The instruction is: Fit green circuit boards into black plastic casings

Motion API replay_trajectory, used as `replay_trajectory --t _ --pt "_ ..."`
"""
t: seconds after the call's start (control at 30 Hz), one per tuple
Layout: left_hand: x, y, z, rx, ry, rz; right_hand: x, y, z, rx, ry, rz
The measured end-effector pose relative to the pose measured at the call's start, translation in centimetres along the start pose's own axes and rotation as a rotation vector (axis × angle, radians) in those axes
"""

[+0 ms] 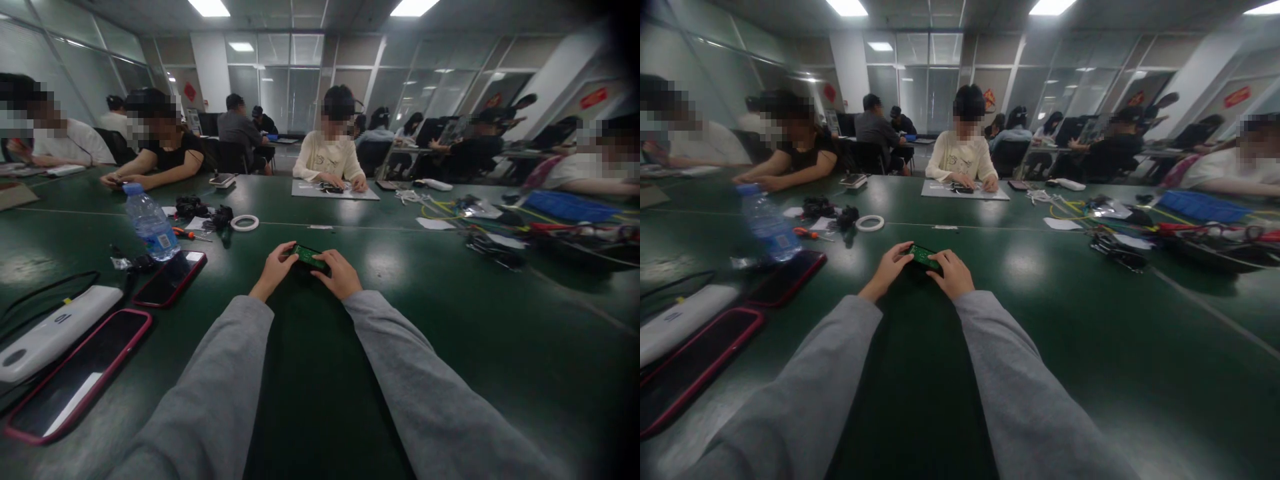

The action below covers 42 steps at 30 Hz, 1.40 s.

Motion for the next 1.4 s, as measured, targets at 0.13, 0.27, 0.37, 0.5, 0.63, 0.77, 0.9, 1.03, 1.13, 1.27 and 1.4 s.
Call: replay_trajectory --t 0.13,0.27,0.37,0.5,0.63,0.77,0.9,1.03,1.13,1.27,1.4 --pt "0.4 -0.1 -0.1 -0.009 -0.070 -0.048 -0.1 -0.2 0.0 -0.001 0.014 -0.021" --pt "0.2 -0.3 -0.2 0.012 -0.087 -0.073 0.0 -0.3 0.0 -0.003 -0.003 -0.032" --pt "-0.2 -0.5 -0.1 0.017 -0.090 -0.085 0.0 -0.2 -0.1 -0.005 -0.019 -0.038" --pt "-0.4 -0.5 -0.1 0.012 -0.106 -0.088 0.1 -0.1 -0.1 -0.006 -0.004 -0.017" --pt "-0.4 -0.5 -0.1 0.019 -0.104 -0.048 0.2 0.0 -0.1 -0.029 0.004 0.024" --pt "-0.8 -0.6 -0.2 0.043 -0.065 0.036 0.1 0.2 -0.2 -0.075 0.022 0.062" --pt "-1.2 -0.6 -0.2 0.036 -0.027 0.075 -0.1 0.1 -0.2 -0.074 0.043 0.060" --pt "-1.2 -0.4 0.0 0.033 -0.026 0.048 -0.2 0.1 -0.2 -0.066 0.048 0.051" --pt "-1.4 -0.1 0.0 0.019 -0.016 0.019 -0.1 0.1 -0.1 -0.062 0.052 0.033" --pt "-1.7 -0.2 0.0 0.006 0.033 0.071 -0.4 -0.1 -0.2 -0.058 0.048 0.038" --pt "-1.9 -0.7 0.0 0.069 0.031 0.102 -0.6 -0.3 -0.4 -0.092 0.111 0.082"
Point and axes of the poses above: each hand's wrist, its own z-axis towards the middle knuckle, its own y-axis out of the palm, x = y × z, the point moved 2 cm from there along z, towards the middle knuckle, and after that the axes turned 15 degrees about y, right-handed, at the moved point
